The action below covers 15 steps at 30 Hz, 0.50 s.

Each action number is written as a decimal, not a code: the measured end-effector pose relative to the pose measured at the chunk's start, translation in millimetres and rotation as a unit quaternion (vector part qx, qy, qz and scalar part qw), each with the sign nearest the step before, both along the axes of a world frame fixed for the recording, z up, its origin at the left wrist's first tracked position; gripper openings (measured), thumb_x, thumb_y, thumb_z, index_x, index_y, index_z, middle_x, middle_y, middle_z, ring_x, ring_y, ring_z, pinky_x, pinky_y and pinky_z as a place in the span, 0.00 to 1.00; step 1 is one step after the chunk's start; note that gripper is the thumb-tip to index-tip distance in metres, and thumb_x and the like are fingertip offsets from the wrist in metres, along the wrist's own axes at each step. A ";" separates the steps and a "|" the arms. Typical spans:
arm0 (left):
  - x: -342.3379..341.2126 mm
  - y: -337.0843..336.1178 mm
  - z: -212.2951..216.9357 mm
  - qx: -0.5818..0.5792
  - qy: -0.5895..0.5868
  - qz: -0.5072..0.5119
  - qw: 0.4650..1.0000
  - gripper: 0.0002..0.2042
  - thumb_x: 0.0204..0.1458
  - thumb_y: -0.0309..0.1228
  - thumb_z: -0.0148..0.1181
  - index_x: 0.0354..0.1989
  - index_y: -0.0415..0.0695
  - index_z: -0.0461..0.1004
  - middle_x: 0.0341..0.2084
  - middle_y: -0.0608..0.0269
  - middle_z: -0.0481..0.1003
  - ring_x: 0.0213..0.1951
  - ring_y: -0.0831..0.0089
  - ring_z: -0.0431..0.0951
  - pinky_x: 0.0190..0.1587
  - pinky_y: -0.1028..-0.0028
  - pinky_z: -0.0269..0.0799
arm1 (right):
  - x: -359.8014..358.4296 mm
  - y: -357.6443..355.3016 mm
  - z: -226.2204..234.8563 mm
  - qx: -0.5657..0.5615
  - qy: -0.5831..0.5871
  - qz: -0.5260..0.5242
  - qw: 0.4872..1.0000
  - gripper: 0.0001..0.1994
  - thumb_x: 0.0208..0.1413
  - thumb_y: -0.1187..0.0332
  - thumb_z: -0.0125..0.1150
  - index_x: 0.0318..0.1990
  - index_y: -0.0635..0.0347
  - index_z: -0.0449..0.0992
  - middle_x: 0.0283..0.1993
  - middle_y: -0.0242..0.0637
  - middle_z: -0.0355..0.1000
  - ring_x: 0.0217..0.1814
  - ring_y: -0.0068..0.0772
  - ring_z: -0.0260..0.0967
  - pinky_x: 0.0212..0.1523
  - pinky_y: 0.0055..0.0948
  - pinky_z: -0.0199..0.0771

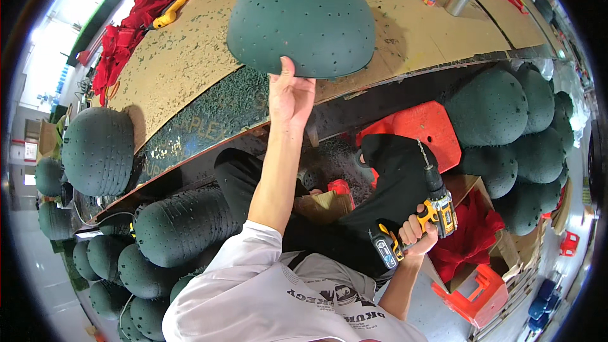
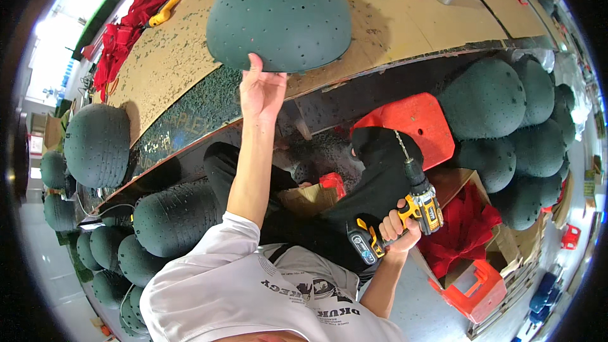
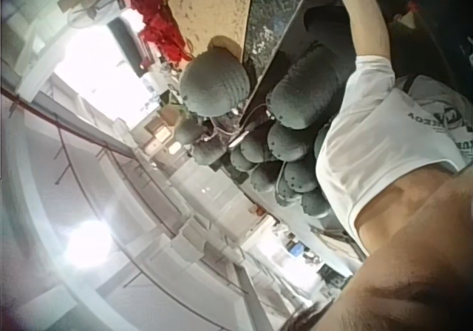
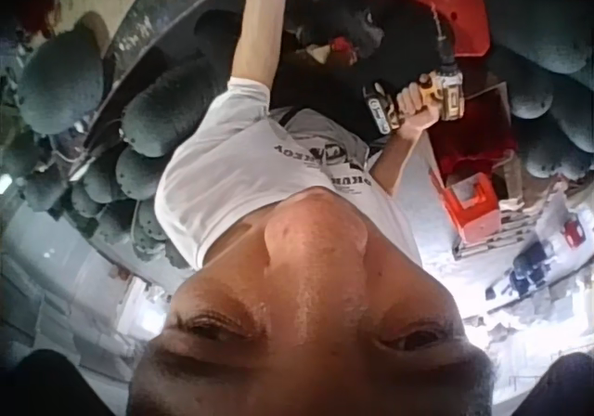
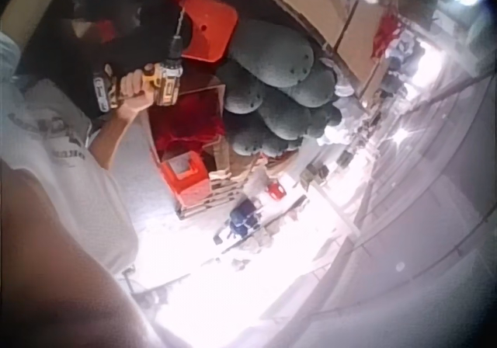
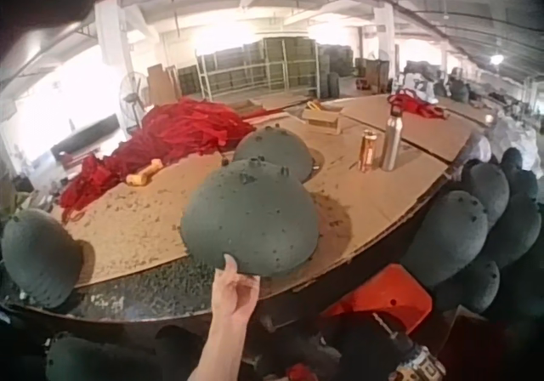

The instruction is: Using a power drill to create holes in green hemispherical shells on a factory workbench.

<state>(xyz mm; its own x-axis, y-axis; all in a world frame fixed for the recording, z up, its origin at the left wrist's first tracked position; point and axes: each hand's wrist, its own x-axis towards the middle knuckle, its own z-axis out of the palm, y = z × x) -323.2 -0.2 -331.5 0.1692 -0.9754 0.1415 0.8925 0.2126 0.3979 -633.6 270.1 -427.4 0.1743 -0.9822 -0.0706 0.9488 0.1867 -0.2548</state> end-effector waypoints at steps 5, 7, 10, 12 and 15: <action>19.0 13.5 12.9 -0.024 -0.017 -0.046 0.998 0.18 0.61 0.36 0.59 0.59 0.53 0.70 0.54 0.67 0.76 0.57 0.66 0.74 0.61 0.58 0.69 | 4.0 -1.4 0.6 0.013 -0.001 -0.007 1.000 0.22 0.58 0.66 0.57 0.57 0.63 0.63 0.20 0.28 0.56 0.18 0.22 0.53 0.21 0.27 0.57; 30.7 16.0 12.4 -0.036 -0.013 -0.065 0.997 0.17 0.64 0.38 0.55 0.60 0.50 0.70 0.55 0.64 0.75 0.58 0.64 0.73 0.61 0.58 0.67 | 3.6 -1.0 1.0 0.017 0.004 -0.011 1.000 0.22 0.57 0.66 0.57 0.57 0.63 0.64 0.19 0.28 0.56 0.17 0.22 0.53 0.20 0.26 0.57; 46.4 17.9 20.4 0.010 -0.036 -0.053 0.998 0.18 0.66 0.39 0.50 0.61 0.46 0.70 0.56 0.62 0.75 0.58 0.63 0.72 0.62 0.57 0.66 | 3.9 -1.1 2.4 0.027 0.014 -0.014 0.999 0.22 0.56 0.66 0.57 0.57 0.63 0.64 0.19 0.27 0.56 0.17 0.21 0.52 0.19 0.26 0.56; 57.2 12.4 17.6 0.023 -0.035 -0.081 0.996 0.18 0.67 0.39 0.48 0.60 0.44 0.70 0.56 0.61 0.75 0.58 0.62 0.73 0.63 0.57 0.64 | 4.4 -0.9 3.5 0.029 0.016 -0.013 0.999 0.22 0.56 0.65 0.58 0.57 0.63 0.64 0.18 0.27 0.56 0.16 0.21 0.52 0.19 0.26 0.56; 69.7 11.5 15.2 0.040 -0.055 -0.084 0.994 0.16 0.64 0.37 0.54 0.58 0.47 0.72 0.55 0.65 0.76 0.57 0.64 0.74 0.62 0.58 0.64 | 3.7 -1.0 3.7 0.032 0.015 -0.015 0.999 0.22 0.56 0.65 0.58 0.57 0.62 0.64 0.18 0.27 0.56 0.16 0.21 0.52 0.19 0.26 0.56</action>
